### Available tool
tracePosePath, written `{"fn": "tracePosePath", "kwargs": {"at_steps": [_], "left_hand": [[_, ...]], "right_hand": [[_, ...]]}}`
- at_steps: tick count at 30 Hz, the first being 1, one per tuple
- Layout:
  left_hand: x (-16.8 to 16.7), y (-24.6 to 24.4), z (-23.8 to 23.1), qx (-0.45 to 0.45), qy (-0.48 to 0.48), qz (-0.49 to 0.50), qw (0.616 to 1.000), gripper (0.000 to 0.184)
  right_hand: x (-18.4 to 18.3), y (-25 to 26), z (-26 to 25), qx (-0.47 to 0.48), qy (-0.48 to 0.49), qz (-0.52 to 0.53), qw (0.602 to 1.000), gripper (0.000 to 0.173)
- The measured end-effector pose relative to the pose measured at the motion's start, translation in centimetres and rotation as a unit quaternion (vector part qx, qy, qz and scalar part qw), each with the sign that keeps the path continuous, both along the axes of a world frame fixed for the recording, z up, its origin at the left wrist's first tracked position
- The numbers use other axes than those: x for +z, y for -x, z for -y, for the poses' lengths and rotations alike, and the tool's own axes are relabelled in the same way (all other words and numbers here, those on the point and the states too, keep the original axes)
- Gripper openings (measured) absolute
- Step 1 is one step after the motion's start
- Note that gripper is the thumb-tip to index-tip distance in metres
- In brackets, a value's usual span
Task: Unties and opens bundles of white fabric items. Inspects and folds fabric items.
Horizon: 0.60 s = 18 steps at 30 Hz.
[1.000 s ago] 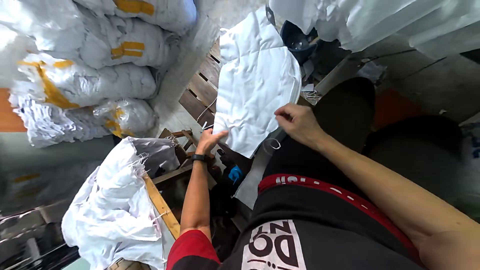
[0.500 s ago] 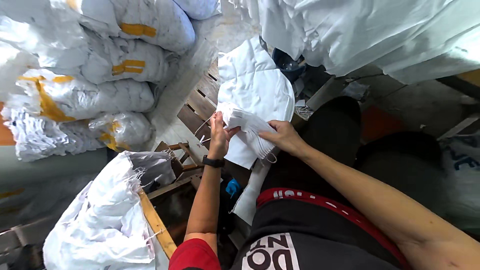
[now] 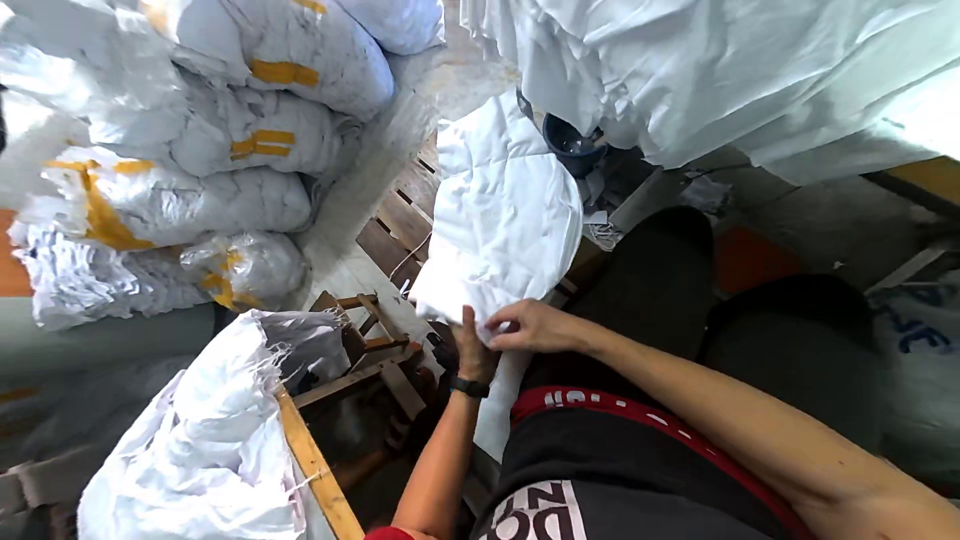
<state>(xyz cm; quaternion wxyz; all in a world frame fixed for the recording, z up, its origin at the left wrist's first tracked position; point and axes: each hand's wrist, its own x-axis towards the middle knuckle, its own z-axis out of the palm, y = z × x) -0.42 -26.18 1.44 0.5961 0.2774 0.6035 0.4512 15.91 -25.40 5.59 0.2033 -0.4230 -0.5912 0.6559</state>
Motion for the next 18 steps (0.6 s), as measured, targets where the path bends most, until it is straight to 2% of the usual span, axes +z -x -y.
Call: {"fn": "tracePosePath", "kwargs": {"at_steps": [1,2,4,5,7,9,11,15,18], "left_hand": [[0.3,0.2,-0.4,0.025,0.044,0.009,0.999,0.05],[0.7,0.7,-1.2,0.038,0.081,0.001,0.996,0.039],[2.2,0.9,-2.7,0.038,0.093,-0.034,0.994,0.035],[3.5,0.6,-3.6,0.027,0.07,-0.044,0.996,0.036],[6.8,-0.6,-5.4,-0.013,-0.004,-0.052,0.999,0.027],[10.2,-1.9,-7.2,-0.074,-0.077,-0.032,0.994,0.021],[13.4,-3.4,-8.6,-0.145,-0.155,-0.017,0.977,0.022],[19.5,-7.0,-10.0,-0.224,-0.293,0.039,0.929,0.013],[23.8,-9.3,-9.6,-0.277,-0.342,0.099,0.892,0.018]], "right_hand": [[0.0,-0.3,-0.1,0.014,0.011,0.001,1.0,0.038],[-0.2,-0.9,-0.2,0.014,0.028,0.003,1.0,0.036],[-0.5,-2.6,-0.2,0.01,0.077,0.011,0.997,0.039],[-0.4,-3.8,-0.1,0.01,0.106,0.013,0.994,0.043],[-0.2,-6.1,0.4,-0.007,0.152,0.001,0.988,0.049],[-0.2,-7.7,1.1,-0.064,0.183,-0.032,0.981,0.058],[-0.3,-8.8,1.5,-0.142,0.217,-0.091,0.961,0.074],[-0.8,-10.0,1.8,-0.267,0.228,-0.272,0.896,0.111],[-0.6,-10.4,2.6,-0.309,0.204,-0.408,0.835,0.125]]}}
